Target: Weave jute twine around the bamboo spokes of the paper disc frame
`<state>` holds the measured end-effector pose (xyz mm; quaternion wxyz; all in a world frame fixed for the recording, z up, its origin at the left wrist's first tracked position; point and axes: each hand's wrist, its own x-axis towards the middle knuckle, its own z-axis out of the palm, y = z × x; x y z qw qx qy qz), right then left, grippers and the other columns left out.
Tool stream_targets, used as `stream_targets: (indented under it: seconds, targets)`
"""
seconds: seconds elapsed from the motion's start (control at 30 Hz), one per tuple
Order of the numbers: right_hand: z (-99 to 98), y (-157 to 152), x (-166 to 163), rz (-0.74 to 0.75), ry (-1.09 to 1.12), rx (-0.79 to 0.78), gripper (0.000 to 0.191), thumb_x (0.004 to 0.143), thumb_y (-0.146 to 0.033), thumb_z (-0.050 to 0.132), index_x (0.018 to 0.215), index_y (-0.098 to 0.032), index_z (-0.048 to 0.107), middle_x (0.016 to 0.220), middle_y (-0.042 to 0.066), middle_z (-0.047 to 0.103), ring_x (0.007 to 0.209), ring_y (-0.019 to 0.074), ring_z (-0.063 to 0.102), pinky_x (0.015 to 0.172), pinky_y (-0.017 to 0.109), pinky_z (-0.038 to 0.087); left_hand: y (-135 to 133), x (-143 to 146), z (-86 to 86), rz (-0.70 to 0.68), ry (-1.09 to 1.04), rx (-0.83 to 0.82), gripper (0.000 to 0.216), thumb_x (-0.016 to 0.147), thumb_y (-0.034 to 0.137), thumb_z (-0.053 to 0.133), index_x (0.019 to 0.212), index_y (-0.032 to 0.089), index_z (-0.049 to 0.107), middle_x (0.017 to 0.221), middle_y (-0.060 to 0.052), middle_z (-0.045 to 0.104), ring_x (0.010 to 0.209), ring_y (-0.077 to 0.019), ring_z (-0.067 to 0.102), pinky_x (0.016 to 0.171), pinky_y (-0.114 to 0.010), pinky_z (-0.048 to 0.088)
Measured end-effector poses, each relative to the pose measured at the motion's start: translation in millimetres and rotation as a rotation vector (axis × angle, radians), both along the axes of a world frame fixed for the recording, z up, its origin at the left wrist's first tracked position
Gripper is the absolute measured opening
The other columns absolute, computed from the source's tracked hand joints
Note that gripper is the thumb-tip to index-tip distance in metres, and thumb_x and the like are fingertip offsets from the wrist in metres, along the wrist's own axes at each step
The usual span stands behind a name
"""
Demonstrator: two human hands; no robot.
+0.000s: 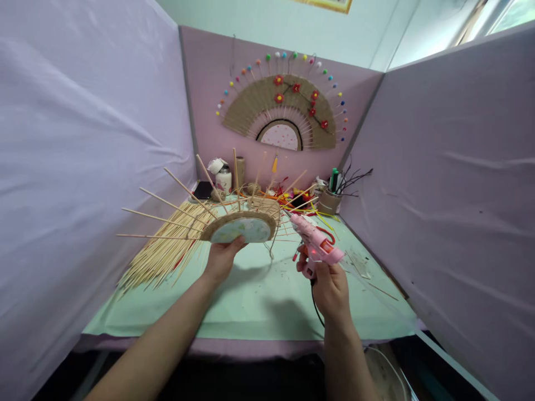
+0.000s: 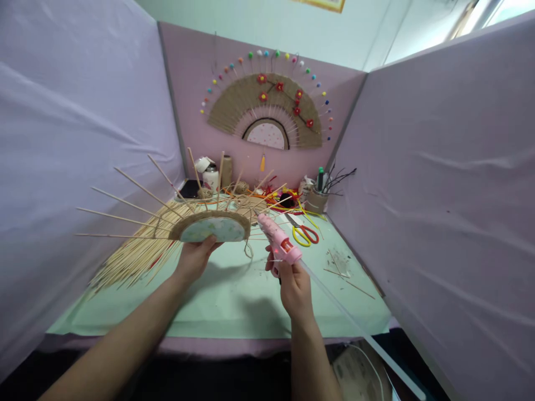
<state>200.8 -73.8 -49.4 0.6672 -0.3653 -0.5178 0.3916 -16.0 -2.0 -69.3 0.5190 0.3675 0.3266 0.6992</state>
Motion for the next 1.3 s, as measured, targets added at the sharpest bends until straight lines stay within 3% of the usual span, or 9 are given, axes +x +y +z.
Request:
stream_targets:
  seconds: [0.3, 0.57, 0.83, 1.3]
  targets:
    - [0.8, 3.3, -5.5, -0.063, -0.009, 0.009, 0.028, 0.088, -0.041, 0.056, 0.098, -0.018, 0.067, 0.095, 0.009, 0.066, 0.069, 0.0147, 0.056, 0.061, 0.031, 0.043, 1.0, 0.2, -1.8, 0.033, 0.019, -0.025, 0.050, 0.052, 0.036, 0.088, 0.094, 0.015, 0.070, 0.096, -0.007, 0.073, 0.095, -0.0250, 0.066, 0.090, -0.044, 0.053]
    - [-0.5, 2.1, -6.3, -0.090, -0.066, -0.031, 0.033, 0.087, -0.045, 0.055, 0.097, -0.017, 0.068, 0.075, 0.006, 0.065, 0.069, 0.0167, 0.055, 0.063, 0.032, 0.043, 0.6, -0.7, -2.1, 0.011, 0.026, 0.000, 0.048, 0.055, 0.034, 0.087, 0.095, 0.015, 0.070, 0.096, -0.007, 0.073, 0.100, -0.0267, 0.065, 0.092, -0.047, 0.051]
    - [-2.4, 3.4, -7.0, -0.102, -0.013, -0.064, 0.034, 0.084, -0.047, 0.059, 0.096, -0.017, 0.067, 0.093, 0.009, 0.069, 0.068, 0.0160, 0.056, 0.062, 0.032, 0.044, 3.8, -1.2, -6.0, 0.013, 0.035, 0.007, 0.049, 0.054, 0.035, 0.087, 0.096, 0.016, 0.071, 0.098, -0.007, 0.073, 0.101, -0.0271, 0.065, 0.095, -0.047, 0.049]
    - [-1.2, 3.3, -7.7, -0.141, -0.033, -0.064, 0.031, 0.084, -0.045, 0.059, 0.093, -0.016, 0.067, 0.092, 0.010, 0.070, 0.066, 0.0157, 0.057, 0.061, 0.032, 0.046, 4.6, -2.2, -8.1, 0.005, 0.030, 0.010, 0.047, 0.056, 0.033, 0.087, 0.097, 0.018, 0.071, 0.101, -0.006, 0.073, 0.098, -0.0254, 0.066, 0.094, -0.045, 0.050]
